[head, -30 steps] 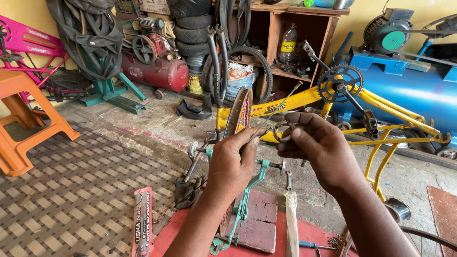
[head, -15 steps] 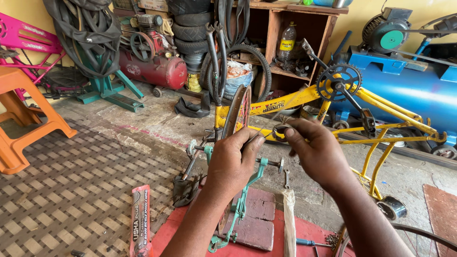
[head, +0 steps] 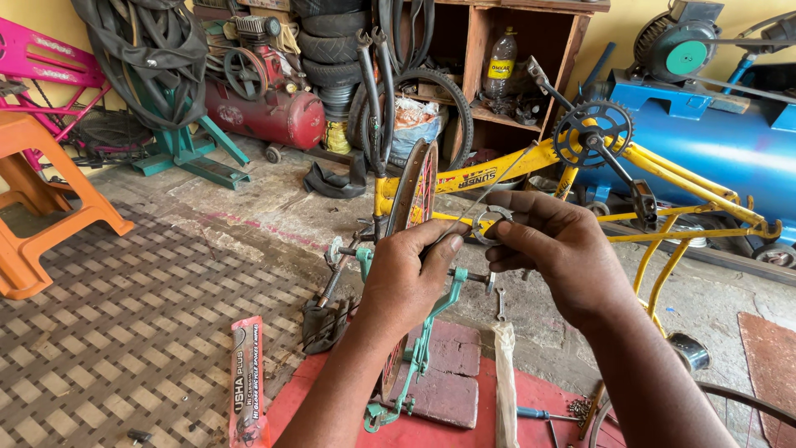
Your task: The person repairs a bicycle wheel by using a pair of pliers to adjust and cut spokes, and a screwdriver to tighten components on the wheel hub. The person handles the wheel while it is mounted on a stand, rotating it and working on different spokes and the center axle area.
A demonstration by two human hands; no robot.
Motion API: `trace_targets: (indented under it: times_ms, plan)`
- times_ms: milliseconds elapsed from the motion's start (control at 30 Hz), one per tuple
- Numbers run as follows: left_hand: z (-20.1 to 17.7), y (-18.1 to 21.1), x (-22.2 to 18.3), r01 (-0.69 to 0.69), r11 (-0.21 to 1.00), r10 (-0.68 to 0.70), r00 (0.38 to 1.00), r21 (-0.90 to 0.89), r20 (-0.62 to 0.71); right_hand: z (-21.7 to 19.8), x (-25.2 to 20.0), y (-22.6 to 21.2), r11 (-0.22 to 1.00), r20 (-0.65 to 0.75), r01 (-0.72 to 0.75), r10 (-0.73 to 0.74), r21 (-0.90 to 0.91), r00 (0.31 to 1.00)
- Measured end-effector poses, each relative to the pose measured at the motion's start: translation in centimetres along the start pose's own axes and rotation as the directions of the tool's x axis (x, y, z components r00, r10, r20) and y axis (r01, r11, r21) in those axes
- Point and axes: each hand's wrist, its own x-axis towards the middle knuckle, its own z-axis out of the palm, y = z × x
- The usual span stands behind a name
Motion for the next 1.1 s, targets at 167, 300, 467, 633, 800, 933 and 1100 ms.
trace_targets:
  times_ms: [167,300,467,633,800,933,1100]
  plan:
    - [0.0,0.1,0.0,-0.108,0.993,0.107,0.994,-0.041,-0.01,-0.7,0.1,0.0,0.998,0.036,-0.021,0.019,0.056,0.999]
    - [-0.3,0.6,-0.1,0.023,0.999,-0.025,0.998,0.027,0.05,-1.2,0.1,0.0,0.999,0.095,-0.015,0.012,0.031,0.995]
    - [-0.2,0.3,-0.1,-0.065,0.998,0.065,0.997,-0.014,0.03,-1.6,0.1,-0.2,1.0,0.147,0.024,-0.026,0.021,0.989]
    - [-0.3,0.1,-0.1,-0.078,0.997,0.078,0.996,0.014,0.034,-1.7,0.3,0.1,0.998,0.174,0.028,-0.036,0.05,0.984]
    - [-0.1,0.7,-0.1,0.067,0.997,-0.07,0.994,0.038,0.085,-2.2,0.0,-0.4,0.991,0.195,0.093,-0.072,-0.101,0.978]
    - [-0.1,1.2,-0.2,0.017,1.0,-0.019,0.996,0.022,0.088,-2.4,0.1,-0.4,0.989,0.154,0.081,-0.062,-0.121,0.986]
    - [0.0,1.1,-0.4,-0.013,0.999,0.011,0.998,0.049,0.058,-2.0,0.1,-0.3,0.997,0.05,-0.026,0.03,-0.076,0.998]
